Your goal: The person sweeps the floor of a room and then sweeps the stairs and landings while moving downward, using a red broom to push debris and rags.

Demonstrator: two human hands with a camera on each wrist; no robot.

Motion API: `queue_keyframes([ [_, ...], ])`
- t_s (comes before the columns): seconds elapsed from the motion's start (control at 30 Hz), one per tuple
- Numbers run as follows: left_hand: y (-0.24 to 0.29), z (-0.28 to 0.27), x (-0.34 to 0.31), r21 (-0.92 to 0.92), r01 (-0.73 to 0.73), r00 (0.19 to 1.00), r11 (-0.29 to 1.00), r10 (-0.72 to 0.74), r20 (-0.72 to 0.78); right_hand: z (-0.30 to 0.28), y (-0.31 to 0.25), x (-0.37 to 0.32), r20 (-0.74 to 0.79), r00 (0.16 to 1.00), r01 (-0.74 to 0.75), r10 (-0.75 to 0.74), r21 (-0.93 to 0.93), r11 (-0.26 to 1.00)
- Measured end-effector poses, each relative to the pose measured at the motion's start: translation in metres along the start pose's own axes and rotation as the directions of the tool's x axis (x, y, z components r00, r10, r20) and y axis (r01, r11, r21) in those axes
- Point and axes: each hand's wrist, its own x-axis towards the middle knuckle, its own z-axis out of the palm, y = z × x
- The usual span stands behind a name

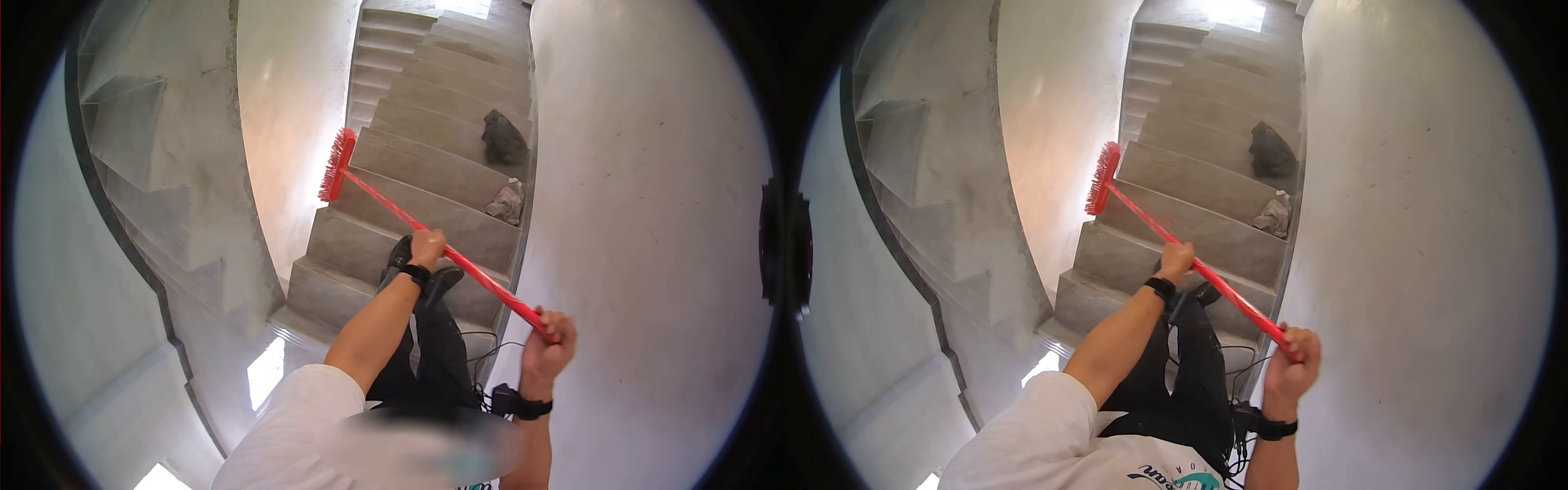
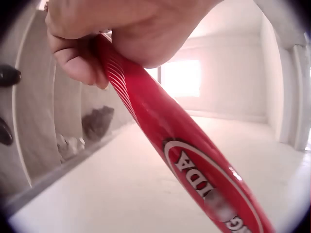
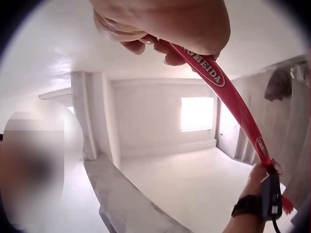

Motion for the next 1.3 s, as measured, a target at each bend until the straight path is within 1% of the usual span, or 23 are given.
queue_keyframes([
  [0.03, -0.003, -0.018, 0.012, -0.091, 0.076, 0.995, 0.993, -0.07, 0.068, -0.001, 0.029, -0.002, 0.006, 0.999, -0.045, 0.045, -0.003, 0.999],
  [0.07, -0.016, -0.026, 0.026, -0.094, 0.088, 0.994, 0.992, -0.081, 0.071, 0.022, 0.05, -0.009, -0.093, 0.994, -0.07, 0.063, -0.073, 0.995],
  [0.1, -0.035, -0.03, 0.044, -0.213, 0.26, 0.957, 0.942, -0.222, 0.187, 0.021, 0.054, -0.013, -0.095, 0.993, -0.078, 0.07, -0.084, 0.993],
  [0.13, -0.049, -0.033, 0.053, -0.309, 0.43, 0.889, 0.848, -0.338, 0.31, 0.022, 0.056, -0.016, -0.013, 0.999, -0.046, 0.045, -0.176, 0.983],
  [0.17, -0.044, -0.034, 0.041, -0.312, 0.441, 0.885, 0.841, -0.35, 0.307, 0.023, 0.056, -0.022, 0.071, 0.997, -0.009, 0.028, -0.262, 0.965],
  [0.23, -0.023, -0.01, 0.007, -0.295, 0.414, 0.846, 0.861, -0.244, 0.475, 0.018, 0.019, -0.014, 0.138, 0.99, 0.061, -0.014, -0.338, 0.939],
  [0.27, -0.014, 0.007, -0.007, -0.324, 0.408, 0.835, 0.853, -0.205, 0.511, 0.014, -0.003, -0.007, 0.203, 0.979, 0.095, -0.026, -0.337, 0.937],
  [0.3, -0.008, 0.025, -0.025, -0.351, 0.405, 0.821, 0.844, -0.168, 0.545, 0.023, -0.026, -0.003, 0.161, 0.985, 0.119, -0.068, -0.338, 0.934],
  [0.37, 0.02, 0.054, -0.062, -0.364, 0.445, 0.779, 0.818, -0.153, 0.607, 0.032, -0.072, 0.004, 0.294, 0.951, 0.223, -0.099, -0.426, 0.877],
  [0.43, 0.038, 0.082, -0.089, -0.4, 0.484, 0.722, 0.778, -0.097, 0.685, 0.041, -0.113, 0.009, 0.321, 0.944, 0.228, -0.073, -0.478, 0.848],
  [0.5, 0.053, 0.113, -0.101, -0.434, 0.497, 0.696, 0.752, -0.046, 0.717, 0.042, -0.142, 0.016, 0.442, 0.896, 0.299, -0.044, -0.527, 0.795],
  [0.6, 0.08, 0.141, -0.131, -0.482, 0.5, 0.67, 0.719, 0.032, 0.742, 0.047, -0.172, 0.012, 0.503, 0.855, 0.434, -0.124, -0.565, 0.702],
  [0.67, 0.096, 0.143, -0.168, -0.496, 0.495, 0.668, 0.713, 0.053, 0.743, 0.044, -0.209, 0.006, 0.485, 0.864, 0.413, -0.137, -0.523, 0.746],
  [0.73, 0.116, 0.14, -0.203, -0.602, 0.54, 0.683, 0.588, 0.111, 0.722, 0.045, -0.246, 0.006, 0.481, 0.861, 0.41, -0.167, -0.46, 0.787],
  [0.77, 0.122, 0.138, -0.215, -0.596, 0.541, 0.678, 0.593, 0.111, 0.727, 0.045, -0.263, 0.005, 0.522, 0.841, 0.401, -0.141, -0.426, 0.811],
  [0.83, 0.127, 0.128, -0.233, -0.587, 0.651, 0.615, 0.482, 0.121, 0.78, 0.052, -0.279, 0.003, 0.55, 0.826, 0.386, -0.121, -0.396, 0.833],
  [0.9, 0.125, 0.119, -0.237, -0.568, 0.684, 0.599, 0.459, 0.091, 0.795, 0.065, -0.281, 0.018, 0.67, 0.741, 0.349, -0.035, -0.341, 0.873],
  [0.97, 0.112, 0.116, -0.22, -0.6, 0.734, 0.639, 0.319, -0.025, 0.769, 0.087, -0.248, 0.034, 0.69, 0.723, 0.329, 0.038, -0.393, 0.859],
  [1.03, 0.071, 0.128, -0.171, -0.584, 0.743, 0.638, 0.328, -0.082, 0.765, 0.099, -0.198, 0.05, 0.689, 0.719, 0.305, 0.095, -0.436, 0.847],
  [1.07, 0.069, 0.128, -0.161, -0.583, 0.743, 0.638, 0.327, -0.083, 0.766, 0.104, -0.192, 0.046, 0.691, 0.717, 0.319, 0.09, -0.441, 0.839],
  [1.13, 0.069, 0.129, -0.141, -0.666, 0.646, 0.728, 0.374, -0.04, 0.684, 0.109, -0.177, 0.037, 0.693, 0.716, 0.335, 0.08, -0.442, 0.832],
  [1.2, 0.09, 0.126, -0.126, -0.665, 0.65, 0.718, 0.368, -0.011, 0.696, 0.109, -0.165, 0.02, 0.725, 0.688, 0.504, -0.036, -0.441, 0.742],
  [1.3, 0.121, 0.124, -0.116, -0.644, 0.619, 0.71, 0.45, 0.028, 0.703, 0.108, -0.163, 0.003, 0.703, 0.699, 0.577, -0.133, -0.444, 0.685],
])
